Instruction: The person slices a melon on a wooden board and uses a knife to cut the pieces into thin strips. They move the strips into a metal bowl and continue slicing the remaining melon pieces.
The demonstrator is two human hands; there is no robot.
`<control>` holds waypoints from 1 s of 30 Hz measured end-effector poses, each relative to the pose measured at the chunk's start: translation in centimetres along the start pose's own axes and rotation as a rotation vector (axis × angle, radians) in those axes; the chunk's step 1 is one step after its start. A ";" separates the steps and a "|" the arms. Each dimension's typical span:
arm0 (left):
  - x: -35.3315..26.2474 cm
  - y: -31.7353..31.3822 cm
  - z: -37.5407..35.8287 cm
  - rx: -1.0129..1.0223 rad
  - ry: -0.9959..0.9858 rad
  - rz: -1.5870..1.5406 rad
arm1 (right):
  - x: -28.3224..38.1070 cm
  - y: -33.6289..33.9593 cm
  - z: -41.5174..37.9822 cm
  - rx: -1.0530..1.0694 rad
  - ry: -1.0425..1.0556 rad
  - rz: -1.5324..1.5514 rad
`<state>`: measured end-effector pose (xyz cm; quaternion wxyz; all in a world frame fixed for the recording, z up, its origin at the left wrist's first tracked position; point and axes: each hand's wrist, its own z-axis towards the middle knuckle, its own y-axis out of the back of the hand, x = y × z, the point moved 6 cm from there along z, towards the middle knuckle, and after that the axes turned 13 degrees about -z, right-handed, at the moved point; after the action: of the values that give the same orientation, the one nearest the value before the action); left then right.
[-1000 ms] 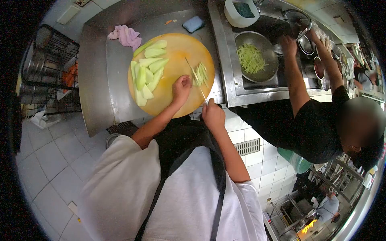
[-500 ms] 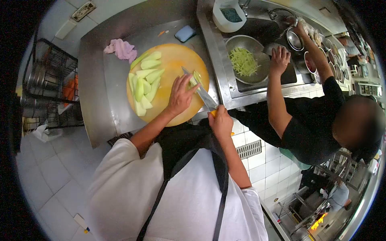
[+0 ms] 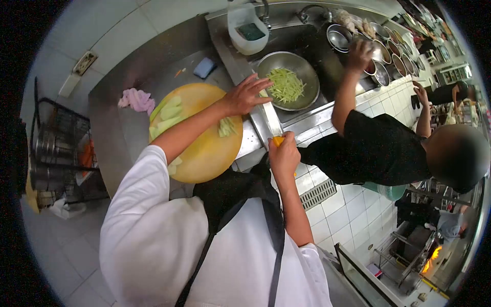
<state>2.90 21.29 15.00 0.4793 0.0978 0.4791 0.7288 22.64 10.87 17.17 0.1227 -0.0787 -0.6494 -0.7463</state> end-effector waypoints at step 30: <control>-2.1 -4.7 -16.1 -0.271 1.397 0.009 | 0.6 -11.4 -5.3 0.409 0.296 0.232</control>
<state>-2.85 10.25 3.56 0.0648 -0.4506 0.5791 0.6763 19.03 7.04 5.71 0.3143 -0.0165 -0.7482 -0.5841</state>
